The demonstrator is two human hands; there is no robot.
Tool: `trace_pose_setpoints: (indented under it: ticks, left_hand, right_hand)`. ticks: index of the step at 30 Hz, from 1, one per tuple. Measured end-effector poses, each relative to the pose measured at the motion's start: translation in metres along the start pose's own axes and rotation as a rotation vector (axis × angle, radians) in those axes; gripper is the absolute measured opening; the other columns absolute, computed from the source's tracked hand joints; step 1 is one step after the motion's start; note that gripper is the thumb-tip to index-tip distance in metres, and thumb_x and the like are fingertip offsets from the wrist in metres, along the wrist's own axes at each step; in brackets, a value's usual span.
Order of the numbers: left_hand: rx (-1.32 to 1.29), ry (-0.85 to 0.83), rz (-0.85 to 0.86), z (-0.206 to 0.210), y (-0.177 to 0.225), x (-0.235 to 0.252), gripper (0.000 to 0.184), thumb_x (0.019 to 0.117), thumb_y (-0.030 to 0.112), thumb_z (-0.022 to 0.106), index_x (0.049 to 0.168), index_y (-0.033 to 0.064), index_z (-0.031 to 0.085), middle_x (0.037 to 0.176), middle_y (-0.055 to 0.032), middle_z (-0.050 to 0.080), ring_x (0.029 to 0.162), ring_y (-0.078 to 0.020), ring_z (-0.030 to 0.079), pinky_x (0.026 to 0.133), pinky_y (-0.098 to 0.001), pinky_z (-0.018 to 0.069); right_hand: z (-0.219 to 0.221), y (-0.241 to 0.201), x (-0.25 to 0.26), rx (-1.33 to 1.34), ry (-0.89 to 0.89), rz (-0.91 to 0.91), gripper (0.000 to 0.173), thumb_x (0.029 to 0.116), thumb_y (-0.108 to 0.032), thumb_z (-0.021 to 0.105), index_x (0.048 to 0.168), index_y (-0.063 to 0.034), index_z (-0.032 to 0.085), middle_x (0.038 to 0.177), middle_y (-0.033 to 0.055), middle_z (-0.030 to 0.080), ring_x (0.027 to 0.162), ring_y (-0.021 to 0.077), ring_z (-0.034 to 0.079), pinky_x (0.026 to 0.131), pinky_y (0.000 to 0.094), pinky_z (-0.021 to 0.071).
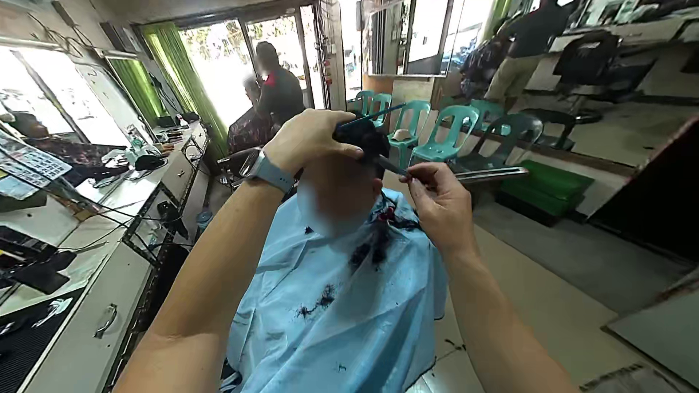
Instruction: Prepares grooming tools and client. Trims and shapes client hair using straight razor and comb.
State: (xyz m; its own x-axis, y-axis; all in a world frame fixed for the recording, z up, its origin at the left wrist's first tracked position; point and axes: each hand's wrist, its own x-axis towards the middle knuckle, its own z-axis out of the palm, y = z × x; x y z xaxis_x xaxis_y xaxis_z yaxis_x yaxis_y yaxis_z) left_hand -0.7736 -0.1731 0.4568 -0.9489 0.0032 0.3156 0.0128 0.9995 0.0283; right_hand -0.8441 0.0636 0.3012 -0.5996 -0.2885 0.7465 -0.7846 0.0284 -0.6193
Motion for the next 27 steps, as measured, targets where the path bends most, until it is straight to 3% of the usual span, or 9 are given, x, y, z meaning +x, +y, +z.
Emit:
trace_pose_setpoints:
  ticks: [2,5,11,17,22,27]
  left_hand:
    - [0.083,-0.086,-0.042,0.005,0.001,0.006,0.077,0.0830,0.065,0.074,0.149,0.0278,0.055,0.132,-0.0099,0.068,0.121,-0.0326,0.065,0.099,-0.0655,0.0490]
    - [0.132,-0.115,-0.062,0.012,-0.003,0.011,0.084,0.0797,0.061,0.078,0.152,0.0292,0.051,0.132,-0.0116,0.068,0.119,-0.0354,0.065,0.096,-0.0666,0.0499]
    - [0.162,-0.141,-0.076,0.014,-0.009,0.017,0.092,0.0763,0.060,0.081,0.155,0.0280,0.046,0.135,-0.0125,0.065,0.121,-0.0366,0.063,0.096,-0.0667,0.0492]
    - [0.175,-0.146,-0.068,0.014,-0.013,0.021,0.094,0.0732,0.059,0.084,0.154,0.0286,0.046,0.134,-0.0118,0.066,0.120,-0.0357,0.064,0.096,-0.0660,0.0496]
    - [0.179,-0.142,-0.046,0.014,-0.013,0.021,0.094,0.0731,0.055,0.085,0.154,0.0278,0.047,0.133,-0.0126,0.066,0.119,-0.0369,0.064,0.095,-0.0664,0.0499]
    - [0.184,-0.146,-0.036,0.016,-0.018,0.023,0.098,0.0702,0.055,0.087,0.154,0.0269,0.046,0.132,-0.0136,0.066,0.118,-0.0373,0.064,0.094,-0.0669,0.0500]
  right_hand:
    - [0.010,0.000,-0.001,-0.045,-0.014,-0.040,0.021,0.1045,-0.013,0.056,0.121,-0.0067,0.067,0.116,0.0055,0.072,0.109,0.0099,0.068,0.097,0.0329,0.0563]
    - [0.027,0.006,0.001,-0.073,-0.015,-0.070,0.022,0.1028,-0.014,0.056,0.118,-0.0084,0.071,0.114,0.0054,0.073,0.109,0.0106,0.068,0.099,0.0326,0.0554]
    - [0.052,0.009,0.005,-0.123,-0.039,-0.087,0.022,0.1021,-0.013,0.056,0.116,-0.0094,0.072,0.112,0.0073,0.072,0.106,0.0144,0.068,0.095,0.0338,0.0550]
    - [0.066,0.012,0.009,-0.152,-0.025,-0.137,0.022,0.1026,-0.012,0.054,0.116,-0.0072,0.072,0.127,0.0079,0.070,0.123,0.0164,0.064,0.107,0.0361,0.0503]
    - [0.068,0.015,0.008,-0.225,-0.022,-0.167,0.022,0.1019,-0.011,0.054,0.114,-0.0084,0.072,0.124,0.0088,0.070,0.120,0.0200,0.065,0.103,0.0423,0.0513]
    - [0.070,0.017,0.007,-0.231,-0.011,-0.174,0.021,0.1018,-0.011,0.055,0.114,-0.0087,0.072,0.123,0.0085,0.070,0.119,0.0197,0.065,0.103,0.0406,0.0515]
